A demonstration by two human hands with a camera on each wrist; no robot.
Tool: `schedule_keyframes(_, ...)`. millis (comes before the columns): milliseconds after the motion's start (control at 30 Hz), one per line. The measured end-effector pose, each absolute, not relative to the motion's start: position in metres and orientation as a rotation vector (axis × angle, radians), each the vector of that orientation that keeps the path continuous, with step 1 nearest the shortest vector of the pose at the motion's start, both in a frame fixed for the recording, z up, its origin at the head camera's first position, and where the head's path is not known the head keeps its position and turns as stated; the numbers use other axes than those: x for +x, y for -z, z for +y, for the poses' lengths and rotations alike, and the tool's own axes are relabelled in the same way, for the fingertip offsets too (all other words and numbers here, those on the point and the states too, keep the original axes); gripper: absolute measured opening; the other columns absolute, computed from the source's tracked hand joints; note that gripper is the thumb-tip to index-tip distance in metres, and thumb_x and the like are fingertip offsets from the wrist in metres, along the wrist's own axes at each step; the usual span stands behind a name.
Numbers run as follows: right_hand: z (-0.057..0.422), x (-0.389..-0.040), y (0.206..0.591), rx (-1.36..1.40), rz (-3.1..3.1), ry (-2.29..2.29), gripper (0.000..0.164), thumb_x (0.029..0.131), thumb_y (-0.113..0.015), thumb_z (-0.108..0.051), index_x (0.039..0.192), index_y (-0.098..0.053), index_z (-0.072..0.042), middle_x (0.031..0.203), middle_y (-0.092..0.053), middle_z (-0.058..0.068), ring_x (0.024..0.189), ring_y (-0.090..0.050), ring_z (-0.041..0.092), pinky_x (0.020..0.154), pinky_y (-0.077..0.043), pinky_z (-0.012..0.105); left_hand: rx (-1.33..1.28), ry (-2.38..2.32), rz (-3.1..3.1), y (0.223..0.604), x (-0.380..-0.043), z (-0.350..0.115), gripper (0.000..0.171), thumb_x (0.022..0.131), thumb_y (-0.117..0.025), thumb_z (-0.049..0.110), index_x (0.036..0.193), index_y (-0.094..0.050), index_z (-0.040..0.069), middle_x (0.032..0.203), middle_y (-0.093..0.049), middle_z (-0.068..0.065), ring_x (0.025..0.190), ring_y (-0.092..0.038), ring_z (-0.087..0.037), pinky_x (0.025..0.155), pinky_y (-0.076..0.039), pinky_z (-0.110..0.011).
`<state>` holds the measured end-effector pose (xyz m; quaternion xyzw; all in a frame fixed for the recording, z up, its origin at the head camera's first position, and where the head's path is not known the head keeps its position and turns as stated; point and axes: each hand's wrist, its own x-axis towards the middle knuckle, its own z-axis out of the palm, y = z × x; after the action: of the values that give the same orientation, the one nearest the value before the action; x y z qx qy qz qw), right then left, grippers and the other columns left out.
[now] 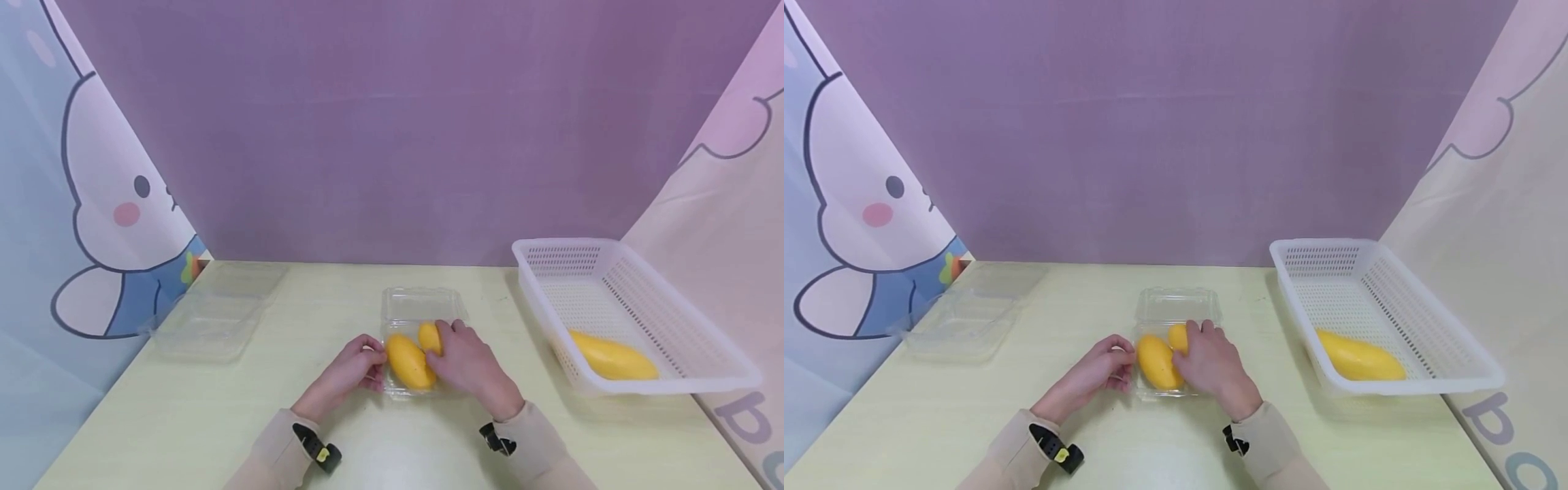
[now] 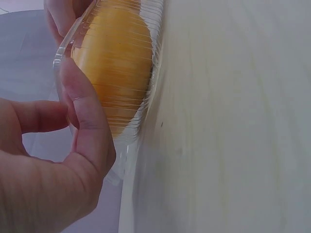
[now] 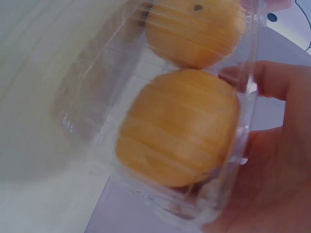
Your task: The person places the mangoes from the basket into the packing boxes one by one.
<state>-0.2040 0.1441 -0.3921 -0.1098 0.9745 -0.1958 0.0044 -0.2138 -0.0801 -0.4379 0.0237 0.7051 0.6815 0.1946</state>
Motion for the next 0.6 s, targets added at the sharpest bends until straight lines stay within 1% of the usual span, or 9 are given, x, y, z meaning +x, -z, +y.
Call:
schedule_keyframes(167, 0.1451, -0.2059, 0.3952, -0.383, 3.068, 0.550, 0.056, 0.092, -0.064, -0.033, 0.134, -0.055, 0.003, 0.101, -0.057, 0.012, 0.083, -0.052, 0.025, 0.066, -0.048, 0.040, 0.061, -1.908, 1.981, 0.4381, -0.2134, -0.0793, 0.018, 0.099, -0.056, 0.010, 0.112, -0.047, 0.001, 0.076, -0.055, -0.009, 0.061, -0.059, -0.019, 0.060, -0.056, -0.029)
schedule_keyframes(333, 0.1473, -0.2076, 0.3942, -0.377, 3.034, 0.619, 0.051, 0.092, -0.068, -0.031, 0.132, -0.052, -0.002, 0.095, -0.055, 0.008, 0.074, -0.052, 0.023, 0.063, -0.048, 0.038, 0.060, -1.902, 1.983, 0.4389, -0.2145, -0.0791, 0.018, 0.099, -0.055, 0.010, 0.112, -0.048, 0.001, 0.076, -0.055, -0.009, 0.061, -0.059, -0.019, 0.060, -0.056, -0.029)
schedule_keyframes(433, 0.1481, -0.2078, 0.3929, -0.378, 3.033, 0.618, 0.050, 0.093, -0.069, -0.031, 0.131, -0.054, -0.003, 0.098, -0.057, 0.007, 0.076, -0.053, 0.022, 0.067, -0.050, 0.040, 0.064, -1.892, 1.987, 0.4397, -0.2151, -0.0797, 0.018, 0.099, -0.055, 0.011, 0.112, -0.048, 0.001, 0.076, -0.056, -0.009, 0.062, -0.059, -0.019, 0.061, -0.056, -0.029)
schedule_keyframes(600, 0.1489, -0.2092, 0.3927, -0.410, 3.029, 0.586, 0.050, 0.095, -0.066, -0.031, 0.133, -0.057, 0.000, 0.110, -0.061, 0.011, 0.087, -0.056, 0.024, 0.080, -0.053, 0.046, 0.066, -1.887, 1.992, 0.4401, -0.2155, -0.0808, 0.018, 0.099, -0.055, 0.011, 0.112, -0.048, 0.001, 0.077, -0.056, -0.009, 0.062, -0.060, -0.020, 0.061, -0.056, -0.029)
